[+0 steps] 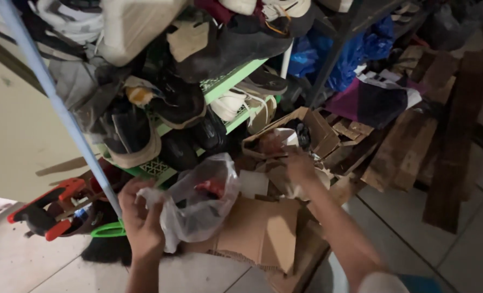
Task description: Sweeping the floor and collecting trash and cardboard near a shoe rack and motorcycle.
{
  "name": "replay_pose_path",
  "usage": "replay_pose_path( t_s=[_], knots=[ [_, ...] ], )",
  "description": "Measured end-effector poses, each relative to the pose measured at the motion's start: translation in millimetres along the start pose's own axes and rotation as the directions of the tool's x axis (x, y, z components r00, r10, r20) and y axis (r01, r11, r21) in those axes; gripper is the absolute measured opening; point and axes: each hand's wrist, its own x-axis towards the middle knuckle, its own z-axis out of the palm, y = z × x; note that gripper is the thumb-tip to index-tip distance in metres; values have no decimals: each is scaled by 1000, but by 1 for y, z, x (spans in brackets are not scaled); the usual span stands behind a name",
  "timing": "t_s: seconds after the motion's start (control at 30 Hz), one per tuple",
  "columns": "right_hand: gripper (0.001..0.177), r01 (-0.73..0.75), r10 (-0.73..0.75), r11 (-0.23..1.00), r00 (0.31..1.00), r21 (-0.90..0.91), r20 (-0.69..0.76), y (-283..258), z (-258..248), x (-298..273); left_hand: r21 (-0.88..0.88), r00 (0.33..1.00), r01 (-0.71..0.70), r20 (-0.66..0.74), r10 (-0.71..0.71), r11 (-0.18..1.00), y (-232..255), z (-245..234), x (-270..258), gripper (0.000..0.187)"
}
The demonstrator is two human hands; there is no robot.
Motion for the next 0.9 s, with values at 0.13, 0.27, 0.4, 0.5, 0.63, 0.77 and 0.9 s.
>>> replay_pose_path(
  t_s=[0.13, 0.27, 0.4, 0.5, 0.63, 0.77, 0.9],
  knots=[
    [34, -251, 260, 962, 963, -111, 70, 68, 64, 133, 7, 998, 16, 55, -16, 1000, 20, 9, -3, 62],
    [37, -274, 292, 948, 951, -163, 97, 67, 94, 131, 53, 996, -43, 74, 39, 998, 22, 5, -7, 63],
    [48, -375, 440, 868, 884, -326, 155, 50, 119, 119, -20, 989, -89, 115, 91, 996, 7, -8, -12, 66],
    [58, -265, 346, 815, 936, -516, 66, 1, 89, 90, 74, 987, -112, 123, 102, 991, 16, -11, -11, 62],
    [91, -189, 107, 820, 978, -541, -178, 26, 122, 79, 102, 990, -65, 132, 52, 993, 31, -10, -12, 55],
    [38, -396, 374, 910, 912, 120, 170, 55, 112, 58, 16, 982, -100, 159, 96, 995, 46, -10, -11, 58],
    [29, -98, 426, 518, 891, 850, -157, 52, 85, 41, 51, 978, -103, 185, 92, 993, 62, -12, -17, 53]
  ],
)
